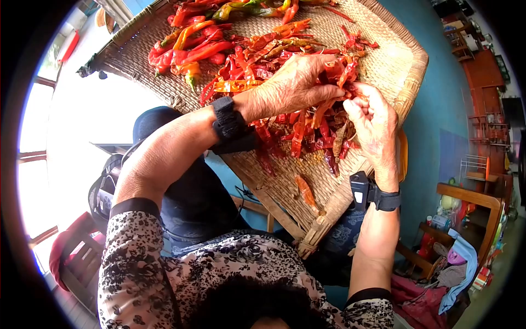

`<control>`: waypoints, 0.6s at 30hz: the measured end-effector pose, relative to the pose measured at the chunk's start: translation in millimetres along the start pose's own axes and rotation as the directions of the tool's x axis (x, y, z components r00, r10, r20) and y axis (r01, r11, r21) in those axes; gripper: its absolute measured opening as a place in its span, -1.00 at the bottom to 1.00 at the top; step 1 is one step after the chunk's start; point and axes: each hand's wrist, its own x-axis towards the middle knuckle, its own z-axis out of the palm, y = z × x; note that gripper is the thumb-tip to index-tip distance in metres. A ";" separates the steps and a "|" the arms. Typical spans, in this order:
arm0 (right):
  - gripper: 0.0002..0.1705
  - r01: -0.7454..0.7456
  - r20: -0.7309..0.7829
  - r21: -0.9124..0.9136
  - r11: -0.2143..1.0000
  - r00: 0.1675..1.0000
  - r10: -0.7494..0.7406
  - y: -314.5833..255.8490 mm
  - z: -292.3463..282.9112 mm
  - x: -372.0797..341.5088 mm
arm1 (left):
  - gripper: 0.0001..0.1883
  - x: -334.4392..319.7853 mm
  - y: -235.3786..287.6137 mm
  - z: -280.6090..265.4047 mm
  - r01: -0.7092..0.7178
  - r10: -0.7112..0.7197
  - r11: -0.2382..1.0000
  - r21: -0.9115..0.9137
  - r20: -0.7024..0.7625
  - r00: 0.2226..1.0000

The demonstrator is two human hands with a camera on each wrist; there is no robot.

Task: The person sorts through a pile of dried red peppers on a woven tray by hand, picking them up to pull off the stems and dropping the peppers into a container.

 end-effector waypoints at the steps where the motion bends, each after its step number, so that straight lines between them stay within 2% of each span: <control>1: -0.71 0.002 -0.041 -0.036 0.999 0.999 -0.003 0.7 -0.2 2.3 | -0.76 2.3 -4.4 4.1 -0.026 0.027 0.999 0.034 -0.016 1.000; 3: -0.83 -0.007 -0.116 -0.099 0.995 0.993 -0.005 -1.8 -3.0 5.6 | -0.77 3.2 -8.8 9.1 -0.033 0.033 0.999 0.001 -0.059 0.998; 4: -0.87 0.002 -0.156 -0.042 0.999 0.988 -0.009 -0.5 -4.5 5.8 | -0.78 3.7 -10.1 9.6 -0.041 0.038 0.999 -0.028 -0.103 0.994; 6: -0.88 -0.094 -0.212 0.062 0.994 0.972 0.105 -6.8 -14.2 5.5 | -0.80 3.2 -11.2 7.9 -0.011 0.010 1.000 -0.009 -0.106 0.994; 7: -0.85 -0.018 -0.217 0.026 0.999 0.976 0.023 -3.8 -20.3 6.2 | -0.82 1.3 -11.0 5.5 0.022 -0.027 0.998 -0.060 -0.085 0.996; 9: -0.81 -0.007 -0.257 0.029 1.000 0.966 0.014 -0.1 -29.9 6.0 | -0.83 -1.9 -9.6 1.3 0.048 -0.056 0.993 -0.107 -0.068 0.996; 11: -0.80 -0.003 -0.310 0.093 0.996 0.950 0.031 3.6 -38.2 3.5 | -0.81 -6.9 -6.2 -0.2 0.013 -0.014 1.000 -0.015 -0.081 0.997; 12: -0.79 0.046 -0.336 0.099 0.994 0.942 -0.010 5.9 -42.4 2.6 | -0.80 -8.5 -4.7 0.6 -0.004 0.007 1.000 0.030 -0.087 0.996; 13: -0.78 0.079 -0.365 0.132 0.988 0.931 -0.026 6.7 -46.9 1.5 | -0.70 -10.1 -4.2 4.3 -0.030 0.020 0.997 -0.066 -0.152 0.988; 16: -0.76 0.139 -0.451 0.210 0.968 0.892 -0.030 11.2 -62.6 -1.6 | -0.60 -14.5 10.0 1.7 -0.004 -0.002 0.999 -0.032 -0.197 0.980; 17: -0.77 0.143 -0.501 0.171 0.975 0.865 -0.039 13.0 -67.7 -2.3 | -0.54 -15.2 8.4 6.8 -0.091 0.095 0.996 0.025 -0.247 0.964; 18: -0.77 0.145 -0.549 0.132 0.981 0.834 -0.049 14.8 -73.4 -3.5 | -0.53 -16.2 10.1 5.9 -0.132 0.147 0.988 0.083 -0.202 0.968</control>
